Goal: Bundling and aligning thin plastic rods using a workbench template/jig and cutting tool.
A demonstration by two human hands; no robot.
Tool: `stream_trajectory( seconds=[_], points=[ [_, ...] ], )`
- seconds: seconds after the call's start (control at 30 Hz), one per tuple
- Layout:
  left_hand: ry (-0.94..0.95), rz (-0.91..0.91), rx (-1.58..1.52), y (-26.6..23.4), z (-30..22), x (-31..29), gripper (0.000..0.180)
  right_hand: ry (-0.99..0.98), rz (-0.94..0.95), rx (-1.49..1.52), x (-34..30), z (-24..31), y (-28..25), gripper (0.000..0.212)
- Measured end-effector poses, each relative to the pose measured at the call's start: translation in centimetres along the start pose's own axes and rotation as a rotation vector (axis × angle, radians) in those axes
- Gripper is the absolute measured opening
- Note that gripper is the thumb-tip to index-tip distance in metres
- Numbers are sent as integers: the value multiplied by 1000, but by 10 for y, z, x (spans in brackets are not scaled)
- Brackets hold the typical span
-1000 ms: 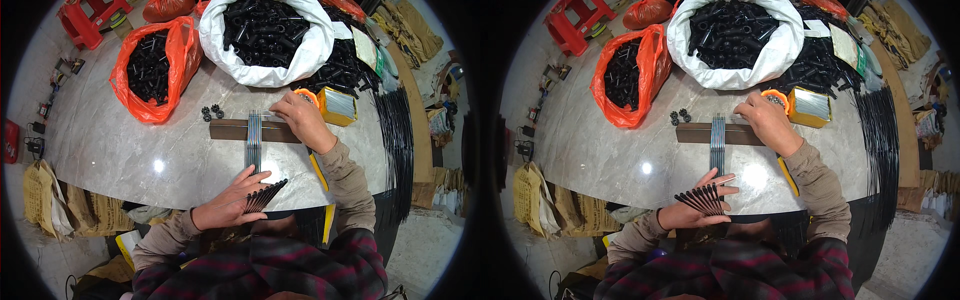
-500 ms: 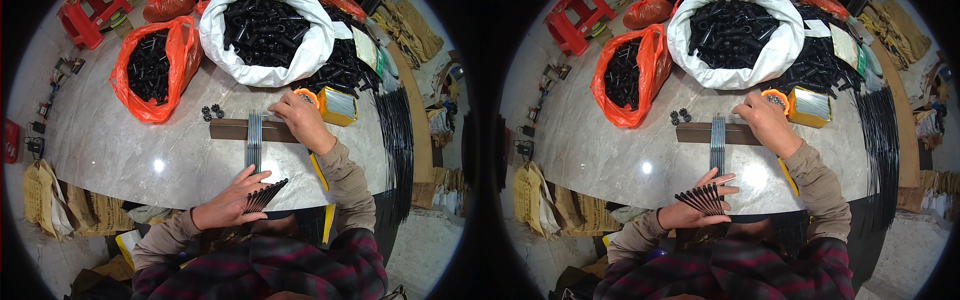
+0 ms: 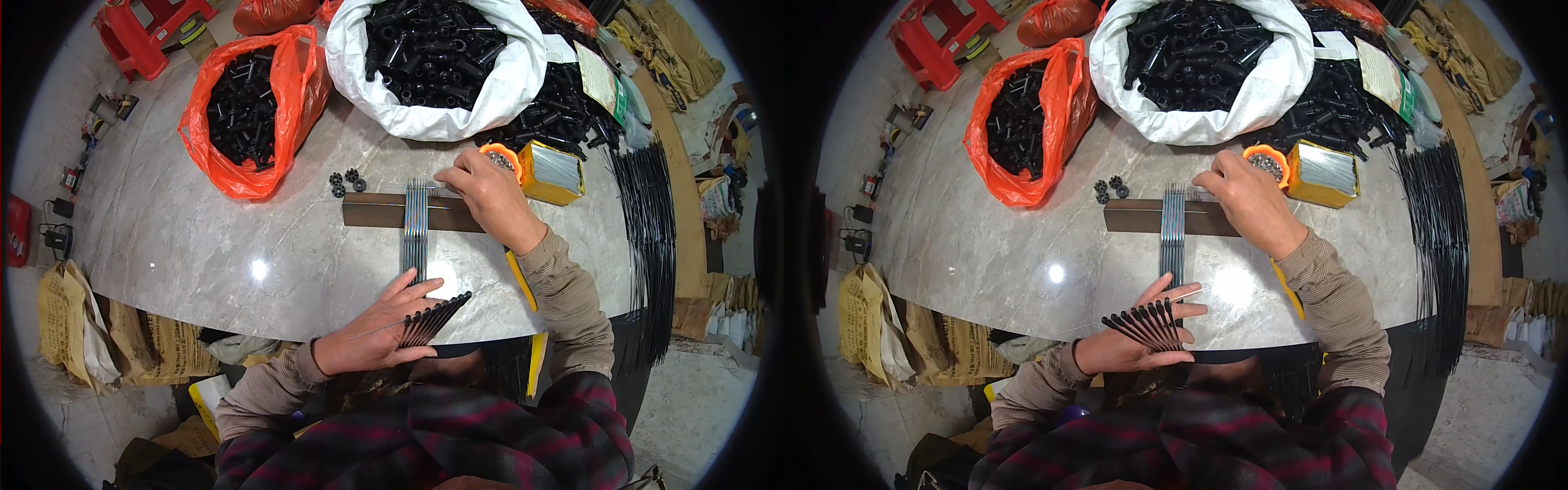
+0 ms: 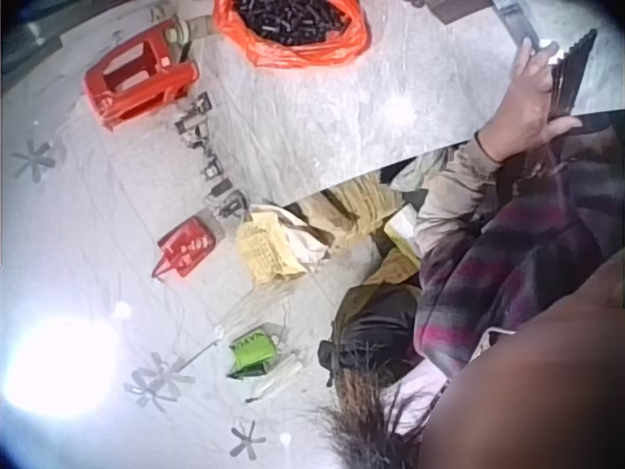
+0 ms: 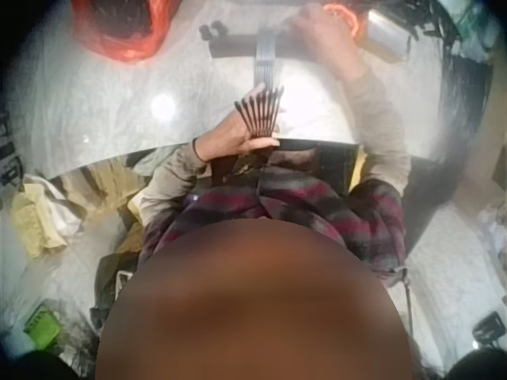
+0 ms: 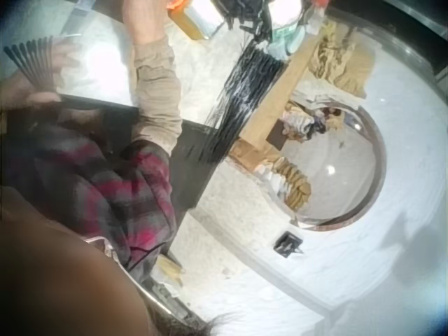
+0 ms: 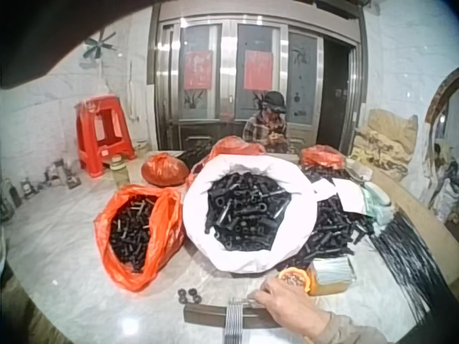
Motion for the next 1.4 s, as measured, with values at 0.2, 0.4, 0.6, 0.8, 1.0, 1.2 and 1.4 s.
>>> stream_trajectory(
  seconds=[0.2,0.4,0.6,0.8,1.0,1.2,1.4],
  points=[
    [2,0,5,0,0,0,51,-20,-13,-2,0,0,1,26],
    [0,11,13,1,1,0,51,3,-4,50,0,-2,4,23],
    [-16,13,1,1,1,0,51,3,-3,61,-1,-3,5,24],
    [-6,11,3,1,1,0,49,-11,-4,39,0,0,5,27],
    [-7,7,-3,0,1,1,48,-31,-11,36,0,1,5,29],
    [-4,11,0,0,1,1,46,-79,-15,-1,3,5,2,30],
    [-4,8,-4,0,0,1,46,-92,-16,7,4,6,3,32]
  ],
)
Point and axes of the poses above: each hand's wrist, its own x-axis towards the middle knuckle, its own y-axis out of the palm, z = x × y, the point moved 6 cm from there along x, towards the middle knuckle, and after that the axes turned 15 degrees about -y, right-handed, at the moved point
